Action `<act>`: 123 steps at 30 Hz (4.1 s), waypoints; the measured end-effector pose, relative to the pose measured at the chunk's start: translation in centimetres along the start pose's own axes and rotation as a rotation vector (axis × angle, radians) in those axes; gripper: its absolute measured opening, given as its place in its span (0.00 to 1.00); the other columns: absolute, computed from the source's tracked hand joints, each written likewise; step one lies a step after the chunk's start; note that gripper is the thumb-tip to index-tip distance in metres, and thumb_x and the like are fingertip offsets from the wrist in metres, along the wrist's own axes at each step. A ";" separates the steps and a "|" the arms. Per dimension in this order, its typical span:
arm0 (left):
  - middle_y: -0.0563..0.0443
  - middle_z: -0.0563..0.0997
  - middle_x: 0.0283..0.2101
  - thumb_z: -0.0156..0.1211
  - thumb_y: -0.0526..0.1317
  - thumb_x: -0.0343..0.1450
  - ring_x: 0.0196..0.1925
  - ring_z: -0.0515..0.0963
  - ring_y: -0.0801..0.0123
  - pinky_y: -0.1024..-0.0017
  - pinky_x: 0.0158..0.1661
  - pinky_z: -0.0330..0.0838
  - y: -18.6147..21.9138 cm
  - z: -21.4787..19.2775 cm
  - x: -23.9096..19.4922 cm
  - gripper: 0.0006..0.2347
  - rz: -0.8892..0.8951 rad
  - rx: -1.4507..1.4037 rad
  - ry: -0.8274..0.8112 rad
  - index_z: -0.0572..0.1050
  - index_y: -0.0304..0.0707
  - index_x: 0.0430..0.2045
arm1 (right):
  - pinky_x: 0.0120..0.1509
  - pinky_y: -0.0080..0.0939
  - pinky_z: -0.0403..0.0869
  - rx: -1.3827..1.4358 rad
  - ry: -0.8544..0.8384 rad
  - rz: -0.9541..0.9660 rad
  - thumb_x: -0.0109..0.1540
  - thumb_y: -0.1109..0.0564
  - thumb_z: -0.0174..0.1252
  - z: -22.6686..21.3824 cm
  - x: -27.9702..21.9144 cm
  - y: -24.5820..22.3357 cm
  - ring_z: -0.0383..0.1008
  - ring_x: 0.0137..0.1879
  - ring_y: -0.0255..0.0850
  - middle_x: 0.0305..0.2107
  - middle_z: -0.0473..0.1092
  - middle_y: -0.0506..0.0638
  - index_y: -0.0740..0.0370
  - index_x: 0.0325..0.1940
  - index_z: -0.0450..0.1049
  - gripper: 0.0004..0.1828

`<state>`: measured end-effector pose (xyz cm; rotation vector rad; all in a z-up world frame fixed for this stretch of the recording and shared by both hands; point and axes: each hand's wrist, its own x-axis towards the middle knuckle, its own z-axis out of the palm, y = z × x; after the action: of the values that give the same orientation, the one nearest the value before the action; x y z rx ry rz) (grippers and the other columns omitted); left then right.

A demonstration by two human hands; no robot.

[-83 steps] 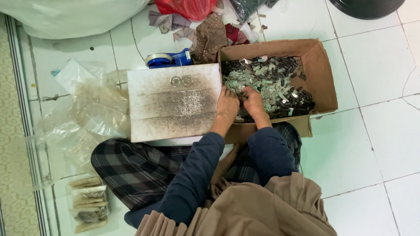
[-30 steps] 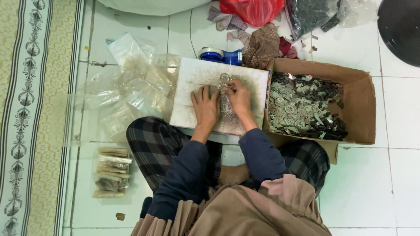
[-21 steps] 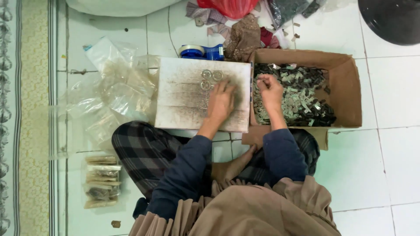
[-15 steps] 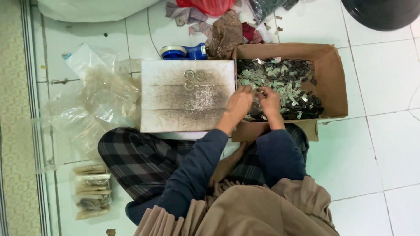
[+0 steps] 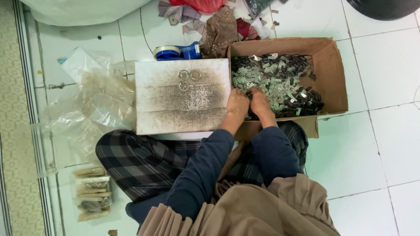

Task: The person sits on the floor and packs small metal parts into clear plastic bags. They place the parts into a bag, seal it with a tape dispenser, and set the bag aside. They repeat this process with additional parts from a cardboard box.

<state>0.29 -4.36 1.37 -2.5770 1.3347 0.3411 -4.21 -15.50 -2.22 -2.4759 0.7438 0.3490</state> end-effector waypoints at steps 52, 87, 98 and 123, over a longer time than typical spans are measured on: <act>0.47 0.79 0.44 0.58 0.34 0.71 0.48 0.79 0.54 0.61 0.46 0.69 -2.4 3.5 1.3 0.08 0.025 -0.401 0.562 0.83 0.43 0.39 | 0.49 0.62 0.77 0.237 0.299 -0.031 0.66 0.54 0.61 4.0 4.2 4.4 0.76 0.48 0.60 0.39 0.72 0.59 0.51 0.51 0.79 0.09; 0.53 0.74 0.58 0.56 0.31 0.72 0.59 0.77 0.54 0.57 0.51 0.70 -12.1 5.6 -13.4 0.18 -0.378 -0.887 0.845 0.77 0.60 0.52 | 0.40 0.34 0.74 0.935 0.451 -0.346 0.61 0.65 0.69 0.8 -5.8 -13.2 0.75 0.32 0.33 0.31 0.78 0.51 0.59 0.47 0.77 0.13; 0.48 0.72 0.60 0.59 0.40 0.73 0.63 0.72 0.53 0.54 0.54 0.65 -15.9 8.7 -15.0 0.10 -0.612 -0.517 0.824 0.79 0.56 0.46 | 0.39 0.48 0.78 0.472 0.401 -0.387 0.58 0.60 0.72 8.8 -3.0 -20.5 0.81 0.36 0.52 0.28 0.77 0.56 0.59 0.45 0.80 0.13; 0.41 0.77 0.46 0.57 0.35 0.71 0.50 0.79 0.51 0.59 0.41 0.77 3.6 6.4 3.3 0.10 -0.005 -0.354 0.245 0.79 0.41 0.45 | 0.44 0.56 0.79 0.032 0.335 0.066 0.70 0.49 0.58 0.7 3.2 8.8 0.77 0.50 0.53 0.47 0.70 0.53 0.46 0.60 0.76 0.14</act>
<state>-1.46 -7.06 -6.02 -2.9960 1.4611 0.2898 -6.71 -22.70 -7.65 -2.5123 0.9582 -0.0584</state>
